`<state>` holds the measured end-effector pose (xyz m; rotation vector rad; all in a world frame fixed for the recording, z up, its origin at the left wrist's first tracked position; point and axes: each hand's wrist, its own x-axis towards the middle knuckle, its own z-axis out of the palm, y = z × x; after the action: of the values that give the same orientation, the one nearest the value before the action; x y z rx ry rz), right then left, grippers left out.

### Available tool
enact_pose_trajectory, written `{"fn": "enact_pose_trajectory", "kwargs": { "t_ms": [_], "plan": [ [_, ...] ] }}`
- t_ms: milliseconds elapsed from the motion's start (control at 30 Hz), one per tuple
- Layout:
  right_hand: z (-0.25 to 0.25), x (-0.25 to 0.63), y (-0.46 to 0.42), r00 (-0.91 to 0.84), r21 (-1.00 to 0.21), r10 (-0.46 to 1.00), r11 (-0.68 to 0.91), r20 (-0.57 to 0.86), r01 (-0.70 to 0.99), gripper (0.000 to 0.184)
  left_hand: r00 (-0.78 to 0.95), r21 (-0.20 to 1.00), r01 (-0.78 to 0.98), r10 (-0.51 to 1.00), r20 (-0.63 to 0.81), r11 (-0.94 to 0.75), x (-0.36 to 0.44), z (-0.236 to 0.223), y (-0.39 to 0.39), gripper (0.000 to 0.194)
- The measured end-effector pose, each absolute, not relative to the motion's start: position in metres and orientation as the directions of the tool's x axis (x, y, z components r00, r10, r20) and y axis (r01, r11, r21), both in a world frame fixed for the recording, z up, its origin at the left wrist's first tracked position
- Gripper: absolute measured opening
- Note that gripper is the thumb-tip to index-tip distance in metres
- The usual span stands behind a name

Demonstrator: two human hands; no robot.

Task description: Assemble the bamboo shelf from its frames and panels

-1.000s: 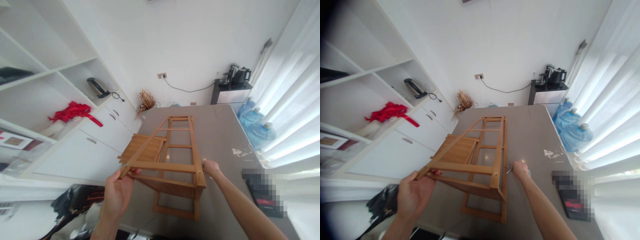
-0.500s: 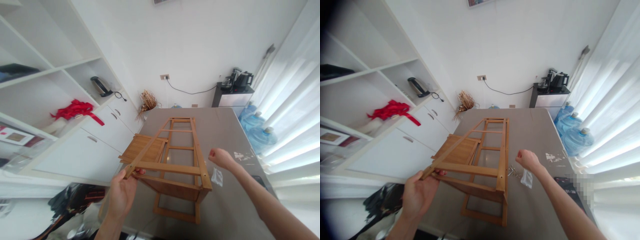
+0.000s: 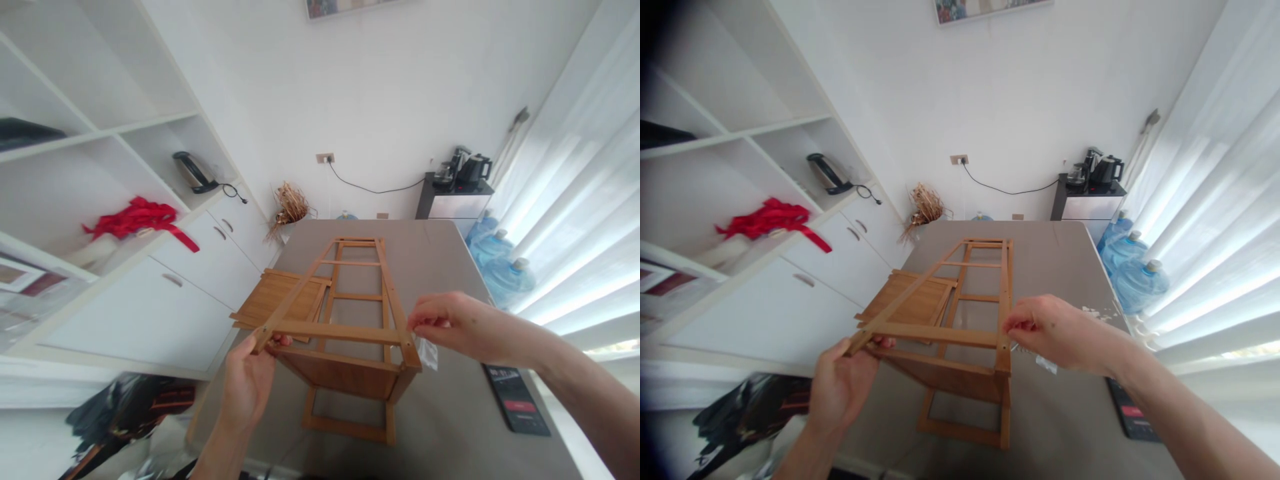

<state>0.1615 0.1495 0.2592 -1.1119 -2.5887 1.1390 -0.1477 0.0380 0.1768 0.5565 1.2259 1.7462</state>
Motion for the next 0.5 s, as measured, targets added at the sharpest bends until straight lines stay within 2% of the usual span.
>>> {"fn": "enact_pose_trajectory", "kwargs": {
  "t_ms": [233,500],
  "plan": [
    [0.267,0.154,0.139,-0.691,-0.609,0.703,0.476,-0.169,0.634,0.019,-0.483,0.900,-0.424,0.866,-0.128,-0.104,-0.147,0.179,0.033,0.026],
    [0.270,0.152,0.131,-0.725,-0.487,0.676,0.594,-0.130,0.641,0.019,-0.493,0.903,-0.416,0.861,-0.122,-0.110,-0.145,0.180,0.029,0.026]
  ]
}}
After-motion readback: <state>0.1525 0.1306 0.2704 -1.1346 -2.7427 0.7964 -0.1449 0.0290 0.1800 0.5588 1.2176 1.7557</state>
